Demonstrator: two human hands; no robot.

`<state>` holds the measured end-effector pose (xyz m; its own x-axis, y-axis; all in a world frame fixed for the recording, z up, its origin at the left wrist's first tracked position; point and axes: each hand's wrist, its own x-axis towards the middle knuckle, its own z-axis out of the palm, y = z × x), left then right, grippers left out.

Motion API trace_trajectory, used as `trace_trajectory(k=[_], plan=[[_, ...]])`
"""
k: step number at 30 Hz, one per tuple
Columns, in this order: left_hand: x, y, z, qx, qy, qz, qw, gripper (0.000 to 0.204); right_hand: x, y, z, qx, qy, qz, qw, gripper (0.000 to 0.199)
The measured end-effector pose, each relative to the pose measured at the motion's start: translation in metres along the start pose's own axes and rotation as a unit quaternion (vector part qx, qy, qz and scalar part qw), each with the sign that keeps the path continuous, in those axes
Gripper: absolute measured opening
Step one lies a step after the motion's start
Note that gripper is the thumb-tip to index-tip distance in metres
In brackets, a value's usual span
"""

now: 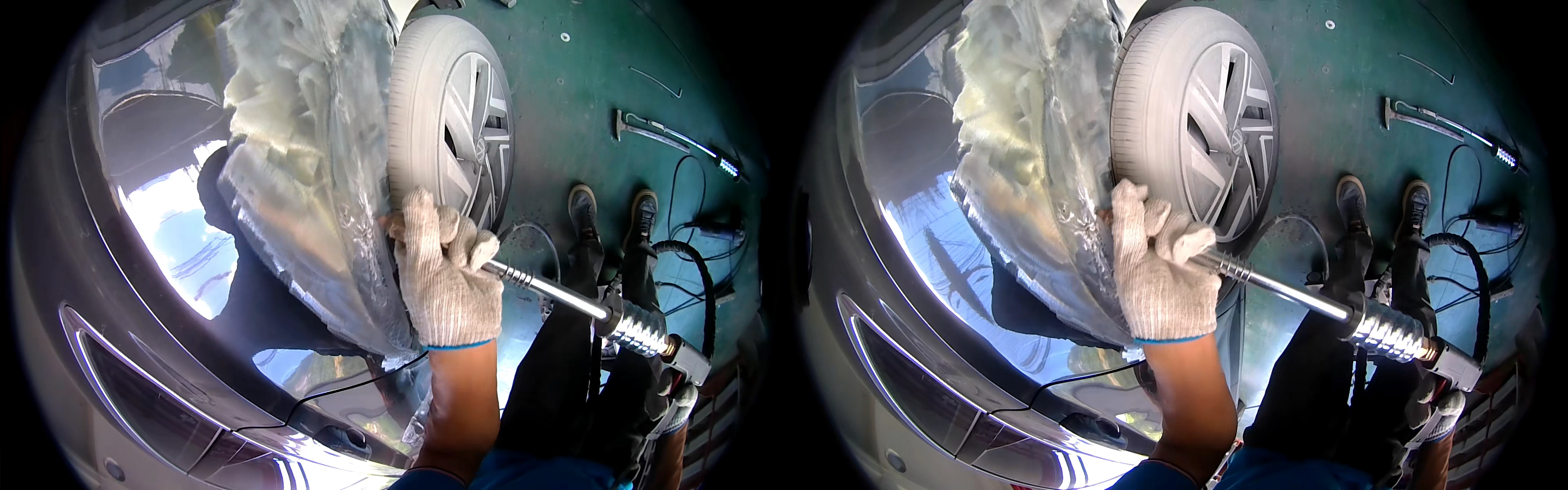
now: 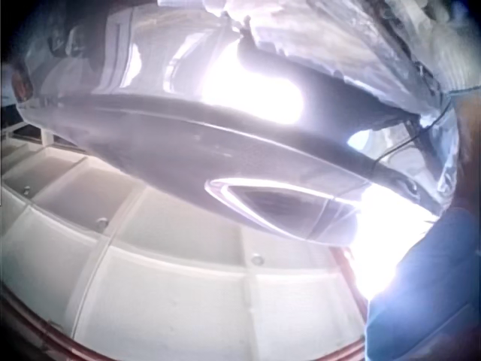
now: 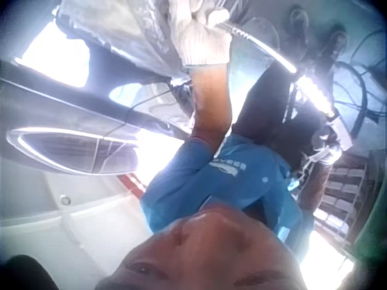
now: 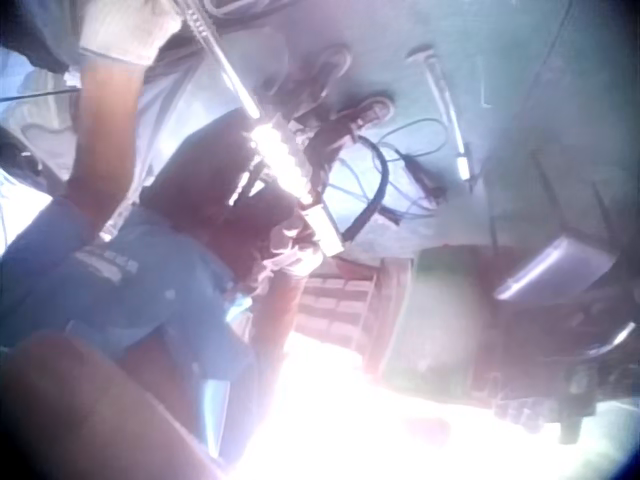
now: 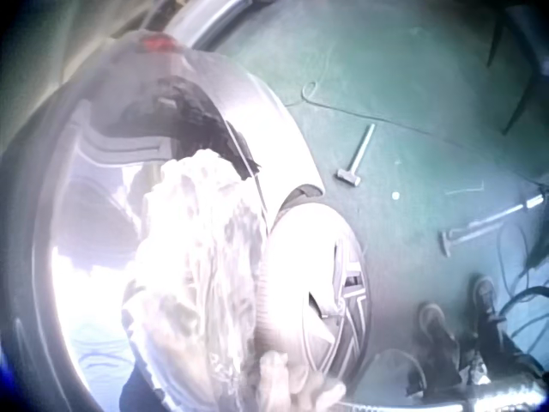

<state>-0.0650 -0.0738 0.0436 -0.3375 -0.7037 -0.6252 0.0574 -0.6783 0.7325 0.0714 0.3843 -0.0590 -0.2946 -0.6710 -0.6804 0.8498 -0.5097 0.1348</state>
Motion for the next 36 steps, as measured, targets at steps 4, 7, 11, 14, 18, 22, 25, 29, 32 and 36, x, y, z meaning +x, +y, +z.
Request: trace_trajectory(k=[4, 7, 11, 14, 18, 22, 25, 29, 32, 36], plan=[[0.001, 0.004, -0.002, 0.011, 0.007, 0.005, 1.000, 0.016, 0.006, -0.001, 0.007, -0.005, -0.001, -0.007, 1.000, 0.045], [0.004, 0.005, -0.007, -0.009, 0.007, -0.010, 1.000, 0.010, -0.002, -0.003, -0.002, -0.018, 0.028, -0.010, 0.999, 0.044], [0.003, 0.007, -0.007, -0.011, 0.004, -0.016, 1.000, 0.015, 0.005, -0.006, 0.019, -0.013, 0.032, -0.014, 0.999, 0.039], [0.003, 0.006, -0.008, -0.012, -0.007, -0.005, 1.000, 0.013, 0.006, -0.006, 0.028, 0.031, 0.025, -0.011, 0.999, 0.036], [0.005, 0.007, -0.013, -0.042, -0.060, -0.006, 0.997, 0.019, -0.007, -0.010, 0.019, 0.026, 0.044, -0.029, 0.998, 0.036], [-0.002, 0.001, -0.013, -0.101, -0.081, -0.024, 0.991, 0.021, -0.009, -0.011, 0.015, 0.013, 0.041, -0.026, 0.999, 0.036], [-0.023, -0.044, -0.021, -0.124, -0.134, -0.007, 0.983, 0.023, -0.016, -0.014, 0.015, 0.008, 0.050, -0.034, 0.998, 0.038], [-0.097, -0.114, 0.006, 0.018, -0.060, -0.167, 0.984, 0.013, 0.006, -0.017, 0.024, 0.002, 0.022, -0.019, 1.000, 0.039], [-0.078, -0.111, -0.002, -0.035, -0.075, -0.212, 0.974, 0.009, -0.002, -0.015, 0.019, -0.029, 0.065, -0.048, 0.996, 0.040], [-0.020, -0.073, -0.023, -0.105, -0.273, -0.214, 0.932, 0.032, -0.031, 0.000, -0.021, -0.018, 0.196, -0.110, 0.974, 0.042]])
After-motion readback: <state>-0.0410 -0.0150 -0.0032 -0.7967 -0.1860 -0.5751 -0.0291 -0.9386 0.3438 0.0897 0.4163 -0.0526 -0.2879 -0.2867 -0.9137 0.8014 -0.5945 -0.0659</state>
